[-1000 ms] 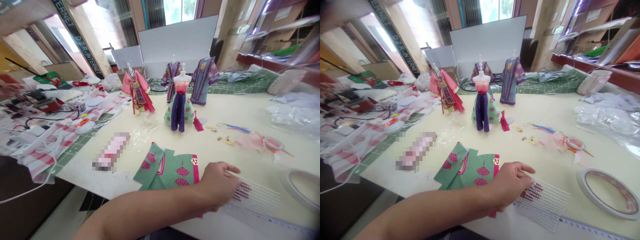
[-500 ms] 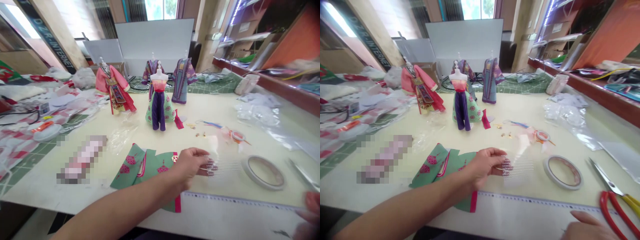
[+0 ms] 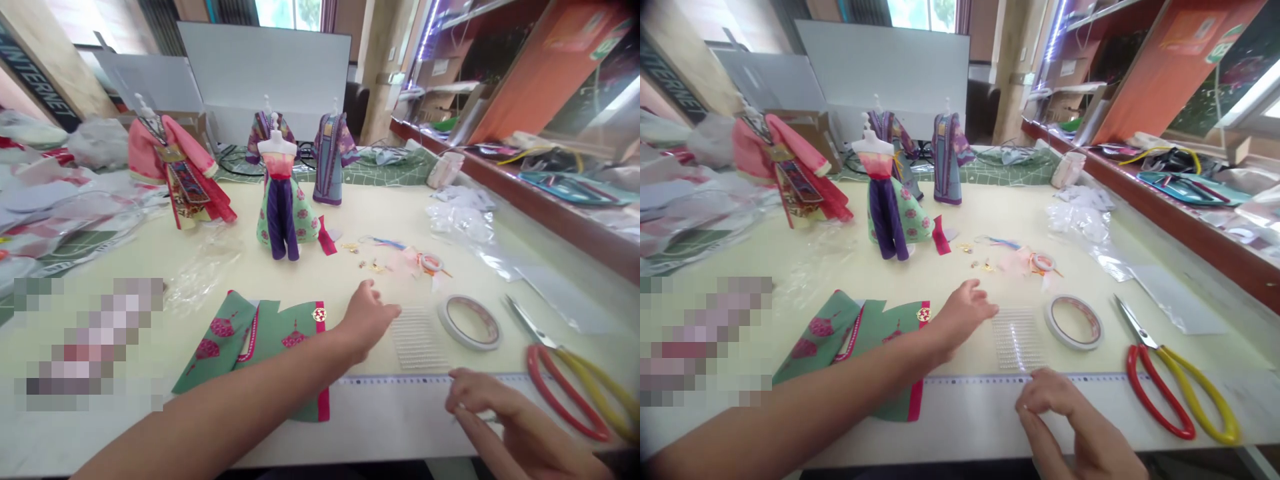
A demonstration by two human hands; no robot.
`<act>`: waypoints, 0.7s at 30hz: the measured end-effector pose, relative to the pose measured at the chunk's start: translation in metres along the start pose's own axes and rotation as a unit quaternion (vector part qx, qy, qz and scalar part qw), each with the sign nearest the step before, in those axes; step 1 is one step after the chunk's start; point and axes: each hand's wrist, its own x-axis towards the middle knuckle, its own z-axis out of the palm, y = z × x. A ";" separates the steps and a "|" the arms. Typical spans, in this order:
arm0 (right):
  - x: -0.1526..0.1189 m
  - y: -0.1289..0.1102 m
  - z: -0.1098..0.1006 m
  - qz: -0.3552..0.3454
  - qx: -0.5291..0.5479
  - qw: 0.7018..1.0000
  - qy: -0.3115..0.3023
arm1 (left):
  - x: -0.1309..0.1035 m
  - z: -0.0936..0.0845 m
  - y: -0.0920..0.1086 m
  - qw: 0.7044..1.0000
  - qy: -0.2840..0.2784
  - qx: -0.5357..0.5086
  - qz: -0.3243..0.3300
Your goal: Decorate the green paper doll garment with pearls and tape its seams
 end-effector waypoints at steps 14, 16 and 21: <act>0.015 -0.018 0.039 0.139 0.099 0.982 -0.085 | -0.084 -0.042 -0.008 0.922 -0.094 0.272 0.257; 0.015 -0.021 0.042 0.129 0.091 0.984 -0.083 | -0.084 -0.043 -0.010 0.909 -0.073 0.296 0.286; 0.015 -0.024 0.047 0.077 0.073 0.992 -0.063 | -0.087 -0.044 -0.016 0.856 -0.021 0.374 0.357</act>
